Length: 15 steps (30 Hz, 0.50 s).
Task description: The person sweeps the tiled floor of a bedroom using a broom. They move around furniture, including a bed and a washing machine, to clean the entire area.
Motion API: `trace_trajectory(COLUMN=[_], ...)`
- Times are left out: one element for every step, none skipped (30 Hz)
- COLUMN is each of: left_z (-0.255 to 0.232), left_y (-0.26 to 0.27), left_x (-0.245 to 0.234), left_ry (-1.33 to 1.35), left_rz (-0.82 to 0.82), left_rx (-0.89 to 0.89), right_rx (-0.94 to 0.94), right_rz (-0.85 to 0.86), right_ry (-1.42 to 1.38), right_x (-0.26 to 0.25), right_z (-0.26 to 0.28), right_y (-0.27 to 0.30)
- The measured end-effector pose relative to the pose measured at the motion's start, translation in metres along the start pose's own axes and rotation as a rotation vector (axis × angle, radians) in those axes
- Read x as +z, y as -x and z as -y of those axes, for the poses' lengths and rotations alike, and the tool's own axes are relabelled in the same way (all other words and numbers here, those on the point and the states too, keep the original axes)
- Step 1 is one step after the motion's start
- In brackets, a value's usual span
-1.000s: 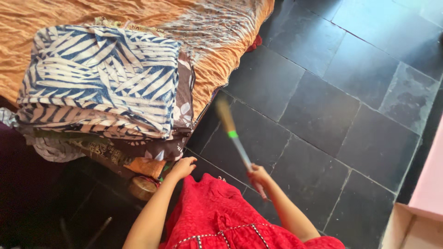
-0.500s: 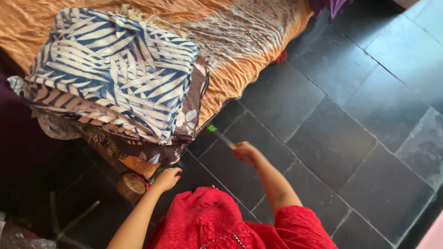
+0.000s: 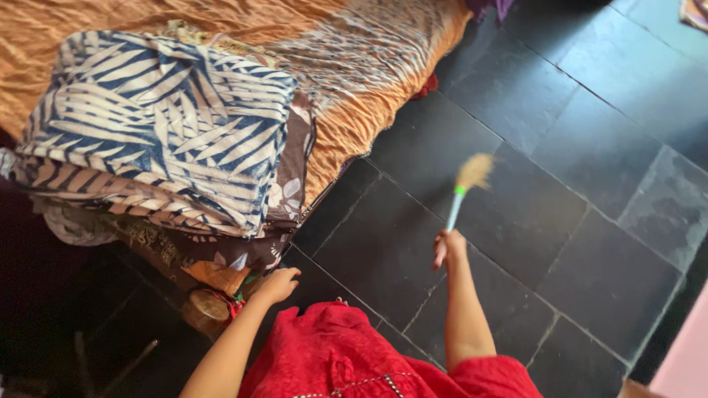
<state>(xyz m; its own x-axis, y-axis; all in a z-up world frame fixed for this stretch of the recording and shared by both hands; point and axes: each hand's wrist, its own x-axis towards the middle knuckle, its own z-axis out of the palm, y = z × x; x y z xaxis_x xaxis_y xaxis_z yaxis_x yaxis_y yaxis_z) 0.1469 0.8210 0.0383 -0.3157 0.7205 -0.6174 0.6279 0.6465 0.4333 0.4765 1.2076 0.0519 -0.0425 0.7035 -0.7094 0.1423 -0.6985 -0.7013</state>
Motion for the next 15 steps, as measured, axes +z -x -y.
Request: trace_trajectory(left_z=[-0.004, -0.012, -0.018, -0.023, -0.030, -0.034, -0.039, -0.043, -0.046, -0.051, -0.055, -0.055, -0.054, -0.049, -0.043], left_y=[-0.003, -0.009, -0.012, -0.014, -0.021, -0.026, -0.029, -0.034, -0.035, -0.038, -0.038, -0.039, -0.039, -0.036, -0.033], left_x=[0.000, 0.003, 0.006, 0.011, 0.012, 0.014, 0.016, 0.014, 0.014, 0.014, 0.015, 0.013, 0.012, 0.009, 0.005], left_ry=[-0.011, -0.017, -0.023, -0.042, -0.060, -0.079, -0.078, -0.080, -0.089, -0.099, -0.109, -0.104, -0.099, -0.096, -0.095], left_rz=[-0.002, -0.003, -0.004, 0.010, 0.025, 0.039, 0.042, 0.038, 0.048, 0.053, 0.059, 0.059, 0.060, 0.062, 0.058], left_rx=[0.052, 0.105, 0.159, 0.172, 0.185, 0.193, 0.213, 0.230, 0.238, 0.249, 0.260, 0.273, 0.286, 0.296, 0.315], right_rx=[-0.037, -0.063, -0.088, -0.042, 0.005, 0.042, 0.080, 0.070, 0.059, 0.042, 0.088, 0.130, 0.173, 0.194, 0.187], right_rz=[0.029, 0.102, 0.176, 0.248, 0.321, 0.358, 0.396, 0.455, 0.513, 0.572, 0.528, 0.486, 0.444, 0.406, 0.360], right_ry=[0.090, 0.099, 0.108, 0.175, 0.241, 0.269, 0.296, 0.304, 0.312, 0.319, 0.319, 0.315, 0.311, 0.307, 0.312], right_x=[-0.006, -0.007, -0.006, -0.005, -0.002, 0.005, 0.012, 0.020, 0.027, 0.028, 0.022, 0.017, 0.012, 0.000, -0.011], right_z=[-0.020, -0.040, -0.056, -0.072, -0.090, -0.109, -0.125, -0.137, -0.147, -0.154, -0.160, -0.164, -0.166, -0.166, -0.163], right_y=[0.022, 0.044, 0.061, 0.077, 0.094, 0.109, 0.123, 0.133, 0.142, 0.149, 0.157, 0.161, 0.163, 0.164, 0.161])
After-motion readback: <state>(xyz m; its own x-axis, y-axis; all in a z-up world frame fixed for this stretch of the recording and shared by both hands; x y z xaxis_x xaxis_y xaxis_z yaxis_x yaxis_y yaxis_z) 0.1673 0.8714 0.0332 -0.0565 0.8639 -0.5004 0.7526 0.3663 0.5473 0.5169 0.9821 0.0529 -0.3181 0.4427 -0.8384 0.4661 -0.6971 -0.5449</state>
